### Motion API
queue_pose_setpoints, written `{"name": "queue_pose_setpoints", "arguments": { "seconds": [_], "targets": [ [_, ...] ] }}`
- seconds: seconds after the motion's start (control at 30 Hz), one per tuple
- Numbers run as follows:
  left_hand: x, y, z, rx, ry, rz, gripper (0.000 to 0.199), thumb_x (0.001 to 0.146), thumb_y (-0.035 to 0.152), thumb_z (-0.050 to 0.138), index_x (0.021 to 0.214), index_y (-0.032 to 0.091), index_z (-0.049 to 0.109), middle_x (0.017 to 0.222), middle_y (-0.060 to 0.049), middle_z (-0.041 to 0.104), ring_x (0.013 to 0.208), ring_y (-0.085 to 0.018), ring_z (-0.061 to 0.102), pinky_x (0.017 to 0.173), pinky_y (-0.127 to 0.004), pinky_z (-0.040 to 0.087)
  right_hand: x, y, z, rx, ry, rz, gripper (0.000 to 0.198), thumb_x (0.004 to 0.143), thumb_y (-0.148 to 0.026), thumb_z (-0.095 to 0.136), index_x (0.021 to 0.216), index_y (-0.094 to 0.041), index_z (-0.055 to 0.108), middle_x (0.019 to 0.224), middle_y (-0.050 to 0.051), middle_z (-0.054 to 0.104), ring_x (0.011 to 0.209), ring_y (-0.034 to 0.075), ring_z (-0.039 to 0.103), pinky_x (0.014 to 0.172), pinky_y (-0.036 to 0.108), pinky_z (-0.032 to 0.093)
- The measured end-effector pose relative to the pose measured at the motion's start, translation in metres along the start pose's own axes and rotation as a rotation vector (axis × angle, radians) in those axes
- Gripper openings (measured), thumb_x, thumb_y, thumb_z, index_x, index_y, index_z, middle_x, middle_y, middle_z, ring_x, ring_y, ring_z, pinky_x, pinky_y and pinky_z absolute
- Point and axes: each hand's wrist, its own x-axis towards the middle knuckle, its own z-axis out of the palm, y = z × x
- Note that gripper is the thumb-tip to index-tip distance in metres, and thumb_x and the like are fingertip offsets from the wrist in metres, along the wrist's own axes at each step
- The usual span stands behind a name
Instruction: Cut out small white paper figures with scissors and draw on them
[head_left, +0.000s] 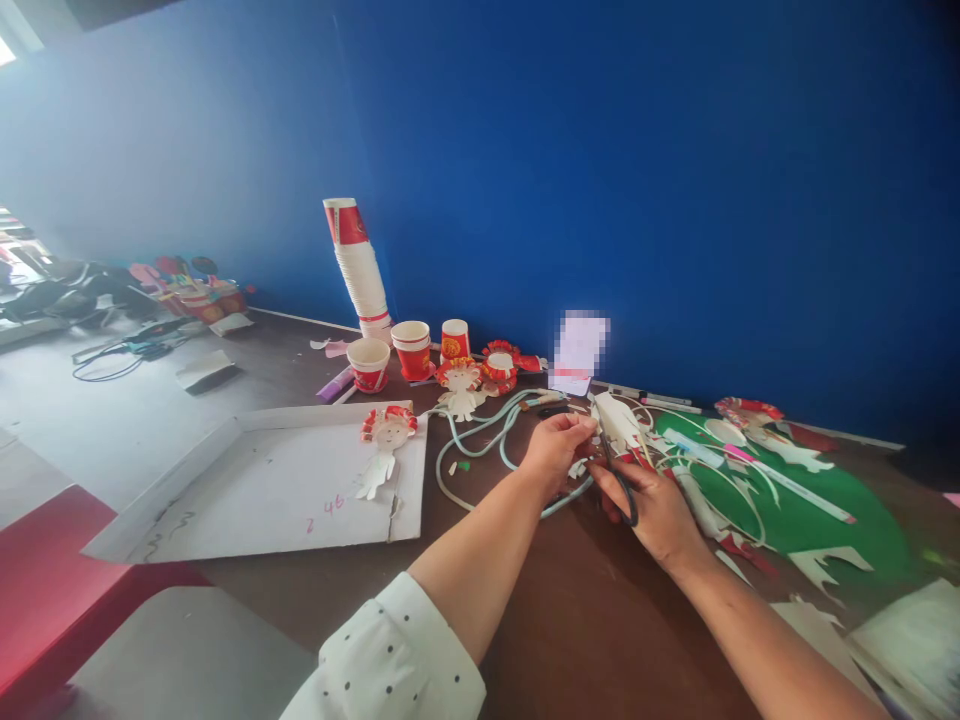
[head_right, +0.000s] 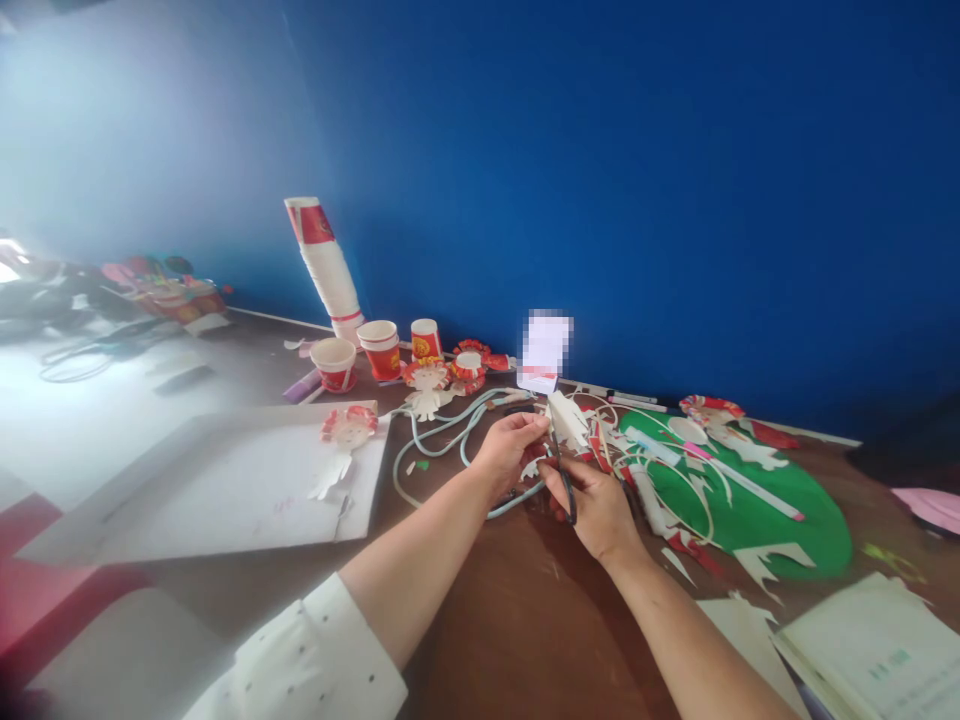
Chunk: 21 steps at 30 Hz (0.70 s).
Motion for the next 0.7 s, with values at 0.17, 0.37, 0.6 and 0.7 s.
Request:
{"name": "queue_pose_setpoints", "arguments": {
  "seconds": [0.17,0.37,0.6,0.7],
  "targets": [
    [0.0004,0.0003,0.0002,-0.009,0.012,-0.01,0.041,0.051,0.039,0.084,0.068,0.012,0.059,0.065,0.0,0.055,0.057,-0.007,0.049,0.063,-0.024,0.04,0.0001,0.0004,-0.0007,-0.011,0.005,-0.015,0.036,0.078,-0.051,0.061,0.06,-0.021,0.061,0.048,-0.002,0.055,0.047,0.013,0.05,0.048,0.025,0.04],
    [0.0004,0.0007,0.0007,-0.007,0.013,-0.016,0.042,0.05,0.04,0.084,0.068,0.013,0.058,0.064,0.001,0.054,0.057,-0.007,0.049,0.062,-0.024,0.041,0.0002,0.0021,-0.0012,-0.036,-0.007,-0.044,0.035,0.079,-0.052,0.059,0.064,-0.021,0.064,0.049,-0.001,0.056,0.049,0.014,0.051,0.05,0.025,0.041],
    [-0.0034,0.0014,0.0047,0.018,0.002,0.0,0.044,0.049,0.043,0.084,0.065,0.013,0.057,0.058,0.002,0.05,0.053,-0.006,0.045,0.058,-0.024,0.038,-0.0012,-0.0067,-0.0009,-0.016,0.012,0.01,0.037,0.078,-0.054,0.06,0.059,-0.022,0.062,0.05,-0.001,0.058,0.05,0.014,0.054,0.05,0.025,0.042],
    [-0.0047,0.0024,0.0059,0.017,-0.005,0.001,0.044,0.049,0.043,0.084,0.065,0.013,0.057,0.057,0.002,0.05,0.052,-0.007,0.045,0.057,-0.025,0.037,-0.0009,-0.0035,-0.001,-0.007,0.02,0.007,0.035,0.077,-0.053,0.061,0.063,-0.021,0.064,0.051,-0.001,0.058,0.05,0.014,0.053,0.05,0.025,0.042]
  ]
}}
